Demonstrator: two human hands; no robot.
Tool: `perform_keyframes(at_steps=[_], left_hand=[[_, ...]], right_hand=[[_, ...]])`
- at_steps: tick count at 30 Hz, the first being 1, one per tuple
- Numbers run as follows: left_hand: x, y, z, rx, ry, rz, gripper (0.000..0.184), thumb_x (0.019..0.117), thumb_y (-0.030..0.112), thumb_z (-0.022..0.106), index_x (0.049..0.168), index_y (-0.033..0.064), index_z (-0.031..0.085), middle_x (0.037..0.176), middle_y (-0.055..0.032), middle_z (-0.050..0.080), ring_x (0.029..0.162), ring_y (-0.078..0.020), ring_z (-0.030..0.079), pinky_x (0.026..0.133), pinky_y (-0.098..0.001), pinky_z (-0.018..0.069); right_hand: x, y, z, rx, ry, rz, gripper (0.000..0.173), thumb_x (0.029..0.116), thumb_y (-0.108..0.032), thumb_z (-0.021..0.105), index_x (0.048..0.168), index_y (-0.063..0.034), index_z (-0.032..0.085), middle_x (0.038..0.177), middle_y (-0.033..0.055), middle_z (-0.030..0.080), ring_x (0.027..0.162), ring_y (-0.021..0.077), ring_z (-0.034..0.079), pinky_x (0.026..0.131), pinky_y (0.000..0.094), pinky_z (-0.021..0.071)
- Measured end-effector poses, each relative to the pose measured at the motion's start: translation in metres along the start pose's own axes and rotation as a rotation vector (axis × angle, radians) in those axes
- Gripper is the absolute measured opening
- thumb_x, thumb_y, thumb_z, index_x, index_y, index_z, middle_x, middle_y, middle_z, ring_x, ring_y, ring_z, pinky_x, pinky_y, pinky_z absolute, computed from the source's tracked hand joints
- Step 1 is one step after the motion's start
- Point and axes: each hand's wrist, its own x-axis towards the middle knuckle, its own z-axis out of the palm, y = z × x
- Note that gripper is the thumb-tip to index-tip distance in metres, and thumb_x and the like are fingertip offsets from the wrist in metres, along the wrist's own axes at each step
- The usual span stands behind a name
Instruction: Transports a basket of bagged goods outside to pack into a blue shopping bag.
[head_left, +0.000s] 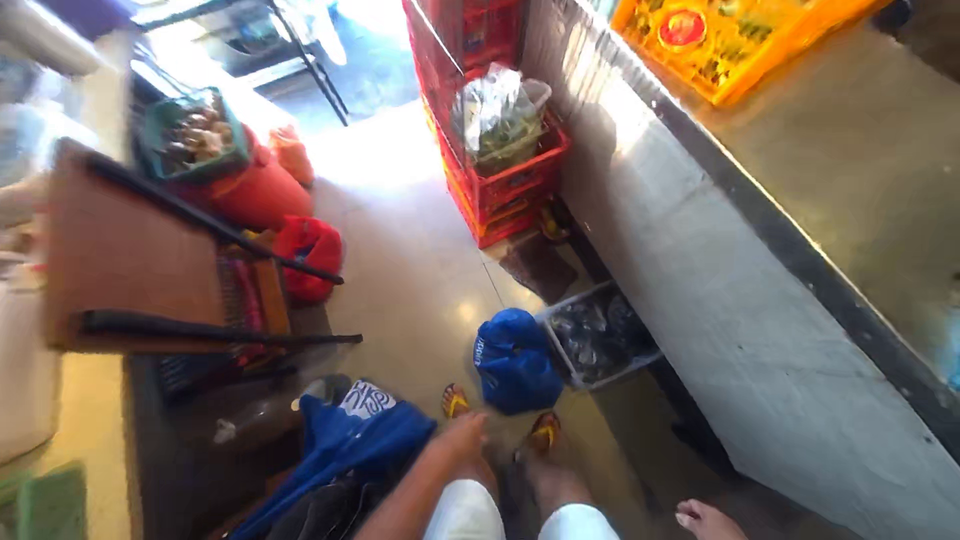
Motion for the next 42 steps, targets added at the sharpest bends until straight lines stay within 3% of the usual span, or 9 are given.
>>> perform_keyframes(at_steps=[9,15,21,26,29,32,35,38,42], left_hand=[[0.125,-0.044,-0.027,0.100,-0.001,-0.360,0.062,0.0986,0.025,0.065,0.154,0.0085,0.043,0.162,-0.0181,0.036,0.150,-0.0418,0.031,0.113,-0.0676,0.0331],[0.247,-0.040,-0.002,0.181,-0.010,-0.188,0.073,0.0954,0.024,0.069,0.159,0.0086,0.036,0.168,-0.0196,0.024,0.156,-0.0403,0.017,0.119,-0.0718,0.0136],[0.371,-0.047,0.040,0.070,0.199,0.138,0.047,0.1035,0.023,0.060,0.141,-0.0040,0.054,0.148,-0.0244,0.053,0.134,-0.0402,0.055,0.111,-0.0573,0.0436],[0.433,-0.028,0.059,-0.125,0.123,-0.032,0.110,0.0830,0.036,0.085,0.162,0.0017,0.017,0.163,-0.0273,0.028,0.140,-0.0436,0.047,0.108,-0.0605,0.0457],[0.420,-0.002,0.080,-0.227,0.069,-0.185,0.099,0.0793,0.004,0.080,0.161,0.0044,0.024,0.144,-0.0320,0.050,0.125,-0.0487,0.057,0.101,-0.0643,0.0494],[0.375,0.008,0.096,-0.312,0.057,-0.197,0.081,0.0840,0.006,0.076,0.156,0.0088,0.039,0.136,-0.0277,0.059,0.117,-0.0460,0.063,0.096,-0.0651,0.0523],[0.323,0.001,0.113,-0.308,0.027,-0.091,0.053,0.0897,0.021,0.073,0.138,0.0042,0.059,0.115,-0.0172,0.073,0.113,-0.0346,0.068,0.105,-0.0626,0.0447],[0.270,0.002,0.122,-0.247,-0.072,0.041,0.046,0.0894,0.028,0.075,0.126,0.0015,0.068,0.103,-0.0170,0.076,0.105,-0.0364,0.071,0.107,-0.0644,0.0396],[0.221,0.002,0.144,-0.107,0.012,0.205,0.033,0.0896,0.023,0.071,0.115,0.0010,0.072,0.089,-0.0121,0.076,0.087,-0.0290,0.074,0.098,-0.0564,0.0497]], right_hand=[[0.193,-0.024,0.019,0.161,-0.040,0.040,0.036,0.1061,-0.020,0.057,0.137,-0.0010,0.061,0.133,0.0239,0.064,0.125,0.0386,0.061,0.107,0.0564,0.0457],[0.303,-0.065,0.003,0.535,0.150,0.105,0.040,0.1073,-0.020,0.055,0.141,0.0011,0.055,0.137,0.0245,0.060,0.124,0.0343,0.061,0.105,0.0498,0.0476],[0.399,-0.080,0.010,1.079,0.267,0.183,0.052,0.1075,-0.027,0.055,0.151,-0.0021,0.041,0.144,0.0234,0.054,0.123,0.0326,0.061,0.099,0.0465,0.0524],[0.440,-0.098,0.024,1.293,0.405,0.094,0.049,0.1091,-0.038,0.047,0.144,-0.0035,0.046,0.134,0.0163,0.059,0.115,0.0250,0.064,0.093,0.0438,0.0566],[0.437,-0.097,0.046,1.570,0.505,0.022,0.066,0.1079,-0.060,0.024,0.152,-0.0131,0.041,0.145,0.0105,0.056,0.128,0.0248,0.058,0.101,0.0493,0.0517],[0.415,-0.110,0.072,1.679,0.594,0.239,0.061,0.1118,-0.049,0.017,0.147,-0.0072,0.044,0.133,0.0137,0.059,0.116,0.0243,0.063,0.095,0.0436,0.0535],[0.389,-0.151,0.094,1.406,0.692,0.244,0.034,0.1089,-0.012,0.042,0.138,0.0052,0.046,0.113,0.0178,0.062,0.092,0.0203,0.067,0.082,0.0344,0.0576],[0.376,-0.185,0.110,1.160,0.738,0.021,0.063,0.0985,-0.005,0.060,0.152,0.0061,0.030,0.146,0.0269,0.045,0.125,0.0273,0.059,0.103,0.0361,0.0518],[0.387,-0.220,0.122,0.829,0.805,0.057,0.069,0.0923,-0.018,0.067,0.153,-0.0048,0.038,0.163,0.0316,0.018,0.145,0.0483,0.031,0.109,0.0573,0.0420]])
